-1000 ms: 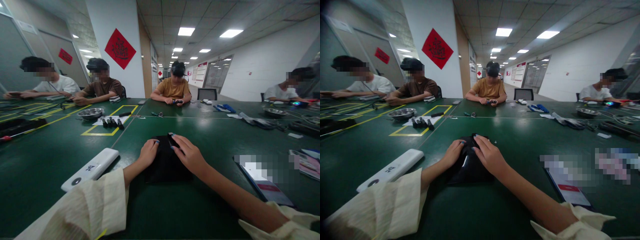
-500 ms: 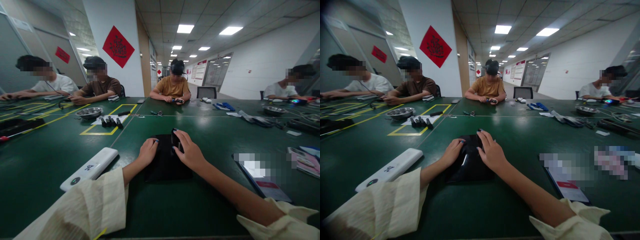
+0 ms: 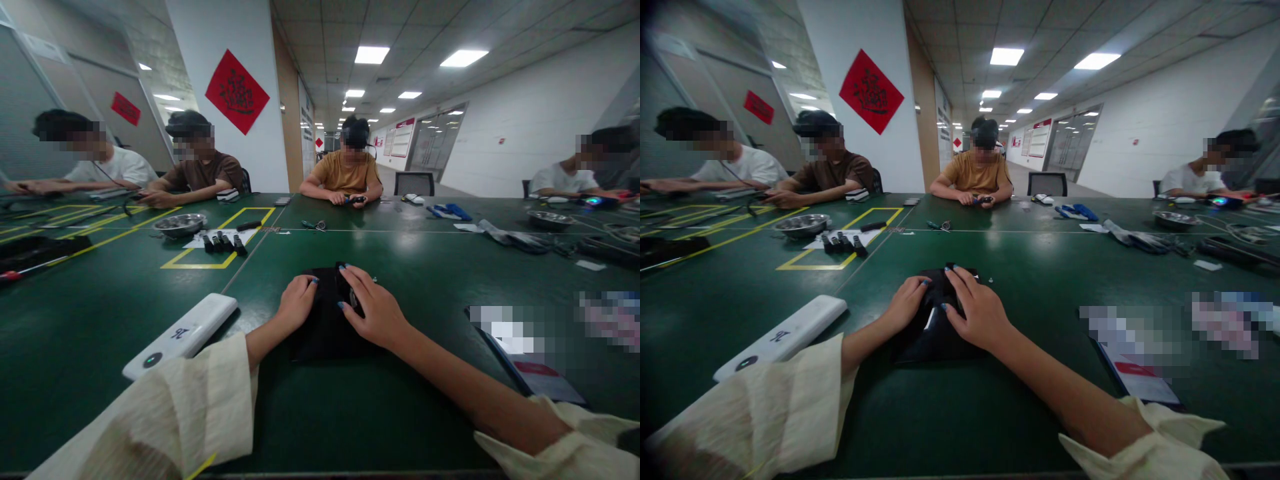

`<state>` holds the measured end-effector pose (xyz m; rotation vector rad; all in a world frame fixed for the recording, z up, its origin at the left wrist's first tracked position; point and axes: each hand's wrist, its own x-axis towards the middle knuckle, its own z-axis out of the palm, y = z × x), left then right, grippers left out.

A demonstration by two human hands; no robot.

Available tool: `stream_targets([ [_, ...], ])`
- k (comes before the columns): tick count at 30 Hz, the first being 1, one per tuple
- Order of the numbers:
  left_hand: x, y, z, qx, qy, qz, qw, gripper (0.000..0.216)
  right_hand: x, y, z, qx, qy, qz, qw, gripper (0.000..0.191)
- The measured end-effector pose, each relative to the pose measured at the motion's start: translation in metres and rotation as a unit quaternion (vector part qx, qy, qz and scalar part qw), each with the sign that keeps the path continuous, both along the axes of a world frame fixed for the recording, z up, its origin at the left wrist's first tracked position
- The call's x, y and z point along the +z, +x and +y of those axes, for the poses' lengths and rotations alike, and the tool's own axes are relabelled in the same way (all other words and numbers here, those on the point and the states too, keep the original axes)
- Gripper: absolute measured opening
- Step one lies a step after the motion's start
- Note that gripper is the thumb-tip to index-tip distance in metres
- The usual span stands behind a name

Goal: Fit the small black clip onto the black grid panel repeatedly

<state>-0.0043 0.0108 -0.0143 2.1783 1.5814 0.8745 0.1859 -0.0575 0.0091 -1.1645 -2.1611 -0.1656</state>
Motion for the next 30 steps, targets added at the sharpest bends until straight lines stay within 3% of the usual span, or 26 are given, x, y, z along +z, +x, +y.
stream_targets([
  [4, 0.001, 0.0, -0.001, 0.005, -0.005, -0.009, 1.0, 0.031, -0.012, 0.017, 0.019, -0.074, 0.02, 0.052, 0.996, 0.054],
  [9, 0.002, 0.0, -0.002, 0.003, -0.015, -0.015, 1.0, 0.03, -0.038, 0.044, 0.049, -0.148, -0.041, -0.029, 0.988, 0.044],
  [12, 0.003, 0.0, -0.002, 0.006, -0.02, -0.023, 1.0, 0.03, -0.043, 0.049, 0.053, -0.149, -0.094, -0.058, 0.983, 0.038],
  [19, 0.006, 0.0, -0.006, 0.009, 0.033, -0.087, 0.996, 0.024, -0.03, 0.051, 0.046, -0.108, -0.122, 0.019, 0.986, 0.037],
  [25, 0.024, 0.0, -0.027, -0.07, 0.126, -0.129, 0.981, 0.023, -0.012, 0.045, 0.034, -0.096, 0.029, 0.146, 0.984, 0.028],
  [30, 0.029, 0.006, -0.044, -0.213, 0.172, -0.043, 0.961, 0.021, 0.001, 0.028, 0.013, 0.009, 0.124, 0.157, 0.98, 0.026],
])
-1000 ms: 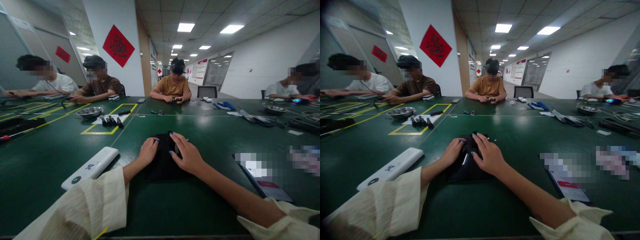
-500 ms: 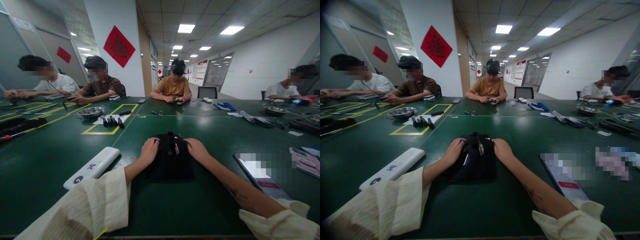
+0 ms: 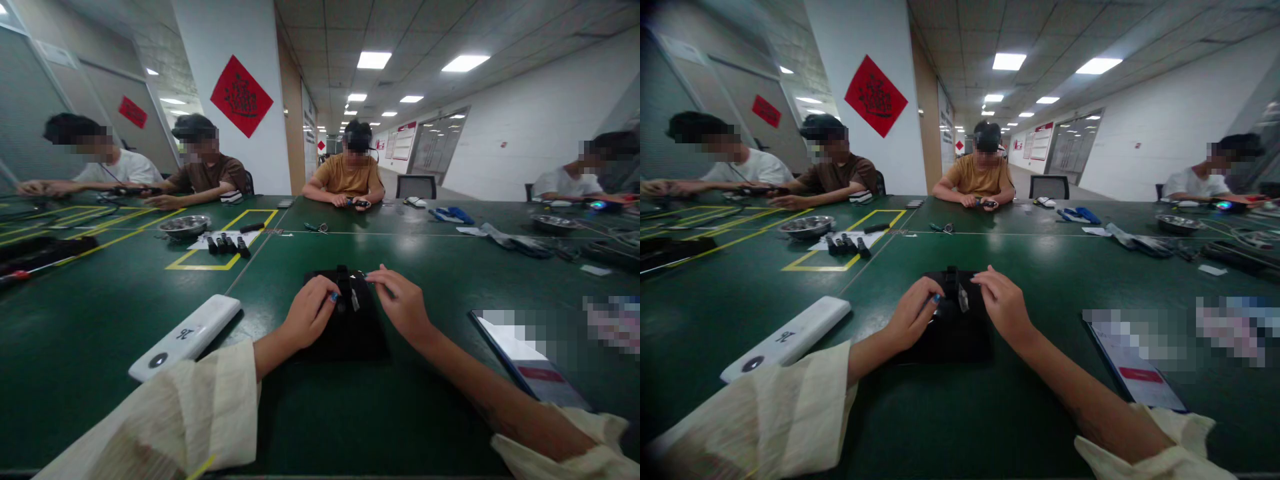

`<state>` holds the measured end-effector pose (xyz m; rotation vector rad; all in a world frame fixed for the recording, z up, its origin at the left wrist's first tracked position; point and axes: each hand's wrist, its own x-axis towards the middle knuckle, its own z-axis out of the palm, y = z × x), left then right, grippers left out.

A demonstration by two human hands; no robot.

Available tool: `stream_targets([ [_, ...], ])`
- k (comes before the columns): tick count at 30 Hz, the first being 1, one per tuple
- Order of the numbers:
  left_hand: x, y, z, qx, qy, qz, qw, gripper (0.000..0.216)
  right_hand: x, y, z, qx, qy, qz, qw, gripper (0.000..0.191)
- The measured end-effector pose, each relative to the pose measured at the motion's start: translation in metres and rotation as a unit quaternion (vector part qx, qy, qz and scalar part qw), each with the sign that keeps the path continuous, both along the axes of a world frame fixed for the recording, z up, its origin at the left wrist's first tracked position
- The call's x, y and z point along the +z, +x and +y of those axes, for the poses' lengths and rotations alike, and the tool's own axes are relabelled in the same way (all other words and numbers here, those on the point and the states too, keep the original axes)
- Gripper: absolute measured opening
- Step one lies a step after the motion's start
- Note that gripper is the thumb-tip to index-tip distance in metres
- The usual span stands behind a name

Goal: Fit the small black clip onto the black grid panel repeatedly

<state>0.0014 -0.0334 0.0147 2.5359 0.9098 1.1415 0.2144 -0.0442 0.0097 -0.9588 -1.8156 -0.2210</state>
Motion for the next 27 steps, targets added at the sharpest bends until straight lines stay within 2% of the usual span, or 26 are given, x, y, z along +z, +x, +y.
stream_targets([
  [2, -0.001, 0.003, -0.003, -0.028, 0.029, 0.037, 0.998, 0.022, 0.001, -0.008, -0.009, 0.049, 0.038, -0.013, 0.998, 0.025],
  [5, -0.003, 0.004, -0.004, -0.018, 0.066, 0.082, 0.994, 0.027, 0.0, -0.021, -0.021, 0.112, 0.067, -0.052, 0.99, 0.026],
  [7, -0.005, 0.004, -0.004, -0.015, 0.091, 0.094, 0.991, 0.031, -0.001, -0.027, -0.028, 0.146, 0.067, -0.072, 0.984, 0.029],
  [10, -0.007, 0.002, -0.003, -0.049, 0.101, 0.071, 0.991, 0.035, -0.003, -0.031, -0.032, 0.177, 0.058, -0.084, 0.979, 0.03],
  [14, -0.008, 0.001, -0.004, -0.118, 0.041, 0.028, 0.992, 0.032, -0.003, -0.031, -0.033, 0.191, 0.05, -0.086, 0.977, 0.031],
  [16, -0.006, 0.0, -0.004, -0.131, 0.022, 0.031, 0.991, 0.03, -0.003, -0.03, -0.034, 0.19, 0.052, -0.083, 0.977, 0.032],
  [21, -0.002, -0.003, -0.009, -0.116, 0.064, 0.047, 0.99, 0.032, -0.003, -0.034, -0.037, 0.199, 0.067, -0.092, 0.973, 0.037],
  [27, -0.005, -0.001, -0.012, -0.107, 0.079, 0.034, 0.991, 0.029, -0.004, -0.037, -0.04, 0.188, 0.082, -0.099, 0.974, 0.044],
])
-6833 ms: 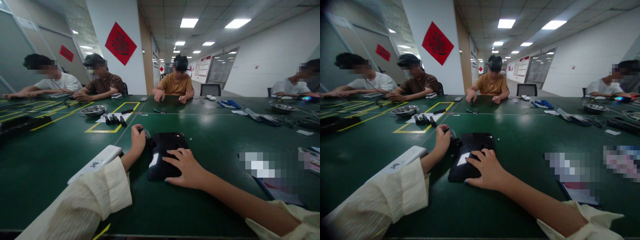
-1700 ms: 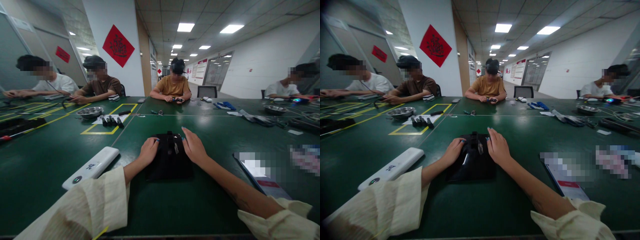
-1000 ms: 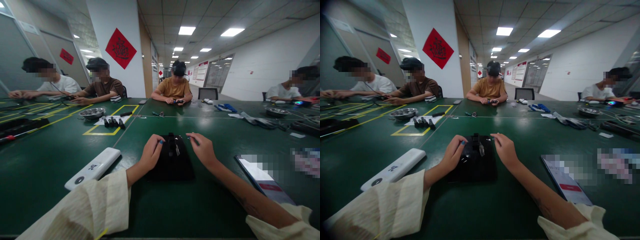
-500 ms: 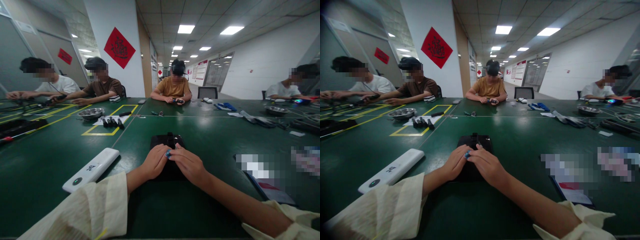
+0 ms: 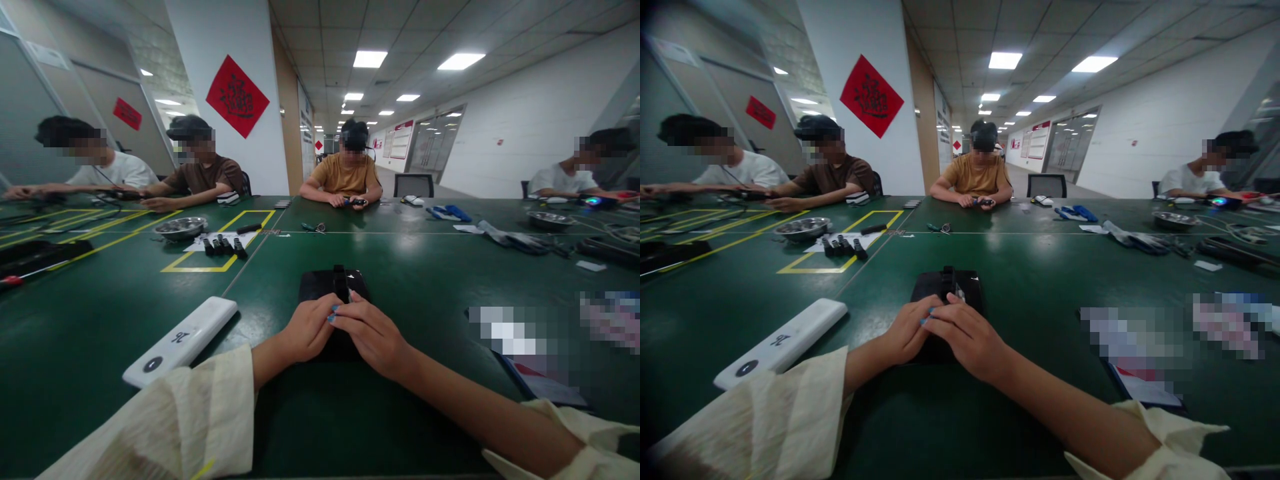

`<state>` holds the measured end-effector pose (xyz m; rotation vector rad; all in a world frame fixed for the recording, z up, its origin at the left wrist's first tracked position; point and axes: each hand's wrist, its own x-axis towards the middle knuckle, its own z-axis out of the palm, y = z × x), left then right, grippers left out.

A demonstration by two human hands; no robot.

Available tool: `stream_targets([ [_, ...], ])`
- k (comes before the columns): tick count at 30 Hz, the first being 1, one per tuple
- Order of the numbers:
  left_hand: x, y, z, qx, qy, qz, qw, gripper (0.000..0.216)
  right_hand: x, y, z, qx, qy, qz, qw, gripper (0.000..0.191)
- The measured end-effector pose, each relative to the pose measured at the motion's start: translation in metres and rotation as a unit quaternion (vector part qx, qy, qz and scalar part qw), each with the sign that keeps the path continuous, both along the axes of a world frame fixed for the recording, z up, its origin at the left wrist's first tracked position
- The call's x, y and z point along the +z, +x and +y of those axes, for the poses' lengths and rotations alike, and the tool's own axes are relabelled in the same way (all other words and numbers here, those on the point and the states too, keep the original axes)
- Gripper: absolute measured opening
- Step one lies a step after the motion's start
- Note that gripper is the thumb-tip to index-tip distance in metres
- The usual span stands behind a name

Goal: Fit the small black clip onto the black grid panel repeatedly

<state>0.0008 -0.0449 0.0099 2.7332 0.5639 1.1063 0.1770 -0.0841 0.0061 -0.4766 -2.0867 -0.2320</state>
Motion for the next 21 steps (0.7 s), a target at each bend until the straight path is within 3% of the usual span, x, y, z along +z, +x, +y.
stream_targets([
  [4, -0.003, 0.001, 0.002, 0.016, -0.031, -0.019, 0.999, 0.025, -0.001, 0.0, 0.001, -0.042, 0.011, -0.008, 0.999, 0.052],
  [7, -0.004, 0.001, 0.006, 0.06, -0.107, -0.088, 0.988, 0.026, 0.0, -0.001, 0.007, -0.13, -0.012, -0.006, 0.991, 0.054],
  [11, -0.006, 0.001, 0.022, 0.125, -0.225, -0.262, 0.93, 0.03, 0.006, -0.006, 0.028, -0.222, -0.115, -0.02, 0.968, 0.06],
  [13, -0.007, 0.001, 0.033, 0.141, -0.255, -0.333, 0.897, 0.032, 0.009, -0.01, 0.041, -0.208, -0.178, -0.021, 0.961, 0.062],
  [16, -0.008, -0.001, 0.047, 0.161, -0.302, -0.4, 0.85, 0.032, 0.01, -0.013, 0.056, -0.167, -0.246, 0.007, 0.955, 0.047],
  [21, -0.01, -0.008, 0.061, 0.222, -0.324, -0.458, 0.798, 0.027, 0.01, -0.004, 0.061, -0.151, -0.248, 0.092, 0.953, 0.023],
])
